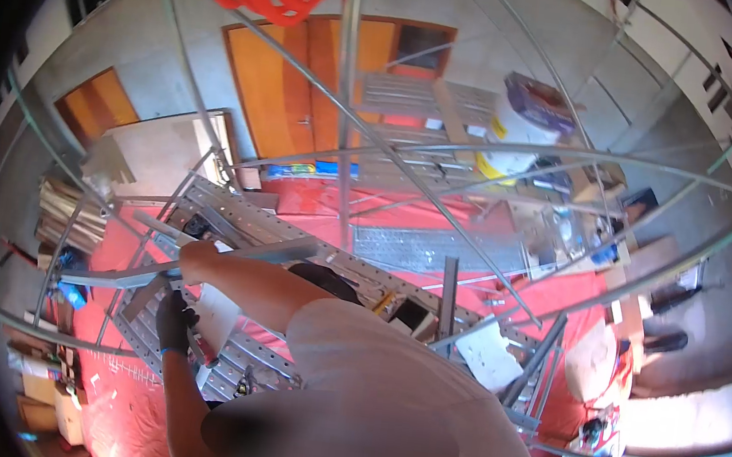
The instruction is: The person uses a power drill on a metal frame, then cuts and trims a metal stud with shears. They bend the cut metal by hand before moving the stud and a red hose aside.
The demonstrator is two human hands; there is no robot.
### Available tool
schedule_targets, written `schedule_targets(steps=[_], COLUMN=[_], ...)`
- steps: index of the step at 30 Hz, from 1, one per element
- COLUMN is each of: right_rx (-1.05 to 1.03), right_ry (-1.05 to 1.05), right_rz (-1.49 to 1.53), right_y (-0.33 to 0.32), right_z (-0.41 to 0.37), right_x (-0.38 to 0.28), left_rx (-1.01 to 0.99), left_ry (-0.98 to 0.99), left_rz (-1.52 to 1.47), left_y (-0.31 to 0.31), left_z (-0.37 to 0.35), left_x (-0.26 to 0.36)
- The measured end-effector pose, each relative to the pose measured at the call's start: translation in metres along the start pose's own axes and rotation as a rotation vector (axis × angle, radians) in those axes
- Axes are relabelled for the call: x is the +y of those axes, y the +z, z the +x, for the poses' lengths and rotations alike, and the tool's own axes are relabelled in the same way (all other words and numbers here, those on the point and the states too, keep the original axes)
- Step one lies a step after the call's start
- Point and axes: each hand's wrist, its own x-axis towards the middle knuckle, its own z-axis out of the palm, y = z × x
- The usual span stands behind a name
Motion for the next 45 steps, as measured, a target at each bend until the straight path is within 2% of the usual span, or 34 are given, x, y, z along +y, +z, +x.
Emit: schedule_targets(steps=[2,3,4,6,7,10,11,14,17,20,22,23,24,25,26,27,28,29,30,31,32,34,35,36,38,41,45], right_rx=[0.045,0.083,0.121,0.328,0.433,0.526,0.524,0.372,0.521,0.311,0.128,0.136,0.128,0.246,0.383,0.518,0.551,0.632,0.716,0.415,0.331,0.299,0.272,0.245,0.221,0.166,0.159], right_ry=[-0.051,-0.094,-0.138,-0.057,-0.018,-0.159,-0.204,-0.315,-0.191,0.053,-0.126,-0.085,-0.067,-0.079,-0.024,0.033,0.076,0.150,0.221,0.505,0.568,0.514,0.474,0.436,0.362,0.255,0.051], right_rz=[-0.012,-0.024,-0.038,-0.014,-0.009,0.034,0.064,0.122,-0.050,-0.053,-0.236,-0.163,-0.089,-0.147,-0.161,-0.165,0.081,0.120,0.164,0.309,0.135,-0.048,-0.087,-0.121,-0.173,-0.240,-0.209], right_y=[0.000,0.001,0.008,0.033,0.035,0.031,0.030,0.005,0.028,0.034,0.003,0.003,0.012,0.029,0.052,0.073,0.025,0.006,-0.013,-0.044,-0.054,-0.053,-0.054,-0.049,-0.046,-0.038,-0.040], right_z=[0.001,0.003,0.006,0.022,0.026,0.028,0.032,0.006,0.014,0.030,-0.005,-0.006,-0.001,0.001,0.024,0.046,0.002,-0.009,-0.021,-0.022,-0.021,-0.034,-0.028,-0.019,-0.009,-0.012,-0.012], right_x=[-0.003,-0.004,-0.007,-0.022,-0.024,-0.013,-0.009,-0.002,0.020,0.039,0.047,0.053,0.056,0.066,0.094,0.122,0.128,0.134,0.141,0.142,0.157,0.150,0.151,0.151,0.142,0.120,0.103], left_rx=[0.117,0.154,0.139,0.117,0.092,0.026,-0.016,-0.111,-0.152,-0.154,-0.096,-0.126,-0.287,-0.337,-0.261,-0.294,-0.133,-0.548,-0.392,-0.235,-0.341,0.005,0.058,0.067,0.128,0.056,-0.025], left_ry=[-0.078,-0.091,-0.105,-0.128,-0.043,-0.024,-0.005,-0.023,-0.169,-0.332,-0.412,-0.315,-0.083,0.248,0.563,0.774,1.368,0.619,0.450,0.282,0.499,0.348,0.385,0.262,-0.094,-0.184,-0.441], left_rz=[-0.215,-0.227,-0.236,-0.259,-0.186,-0.356,-0.295,-0.358,-0.385,-0.327,-0.281,-0.034,0.362,0.947,1.324,1.210,1.354,1.172,1.188,1.186,1.428,1.174,1.102,0.908,0.325,0.440,0.738], left_y=[0.030,0.034,0.036,0.044,0.048,0.054,0.056,0.066,0.076,0.087,0.095,0.091,0.089,0.087,0.084,0.080,0.094,0.114,0.097,0.081,0.047,0.025,0.006,-0.003,-0.014,-0.062,-0.128], left_z=[-0.027,-0.030,-0.037,-0.048,-0.052,-0.059,-0.059,-0.060,-0.057,-0.058,-0.053,-0.038,-0.034,-0.031,-0.029,-0.027,-0.055,-0.113,-0.115,-0.116,-0.091,-0.098,-0.083,-0.076,-0.084,-0.095,-0.140], left_x=[0.054,0.069,0.083,0.110,0.111,0.120,0.124,0.137,0.128,0.126,0.123,0.101,0.088,0.075,0.062,0.009,-0.014,0.065,0.039,0.012,-0.003,0.109,0.108,0.125,0.160,0.130,0.043])
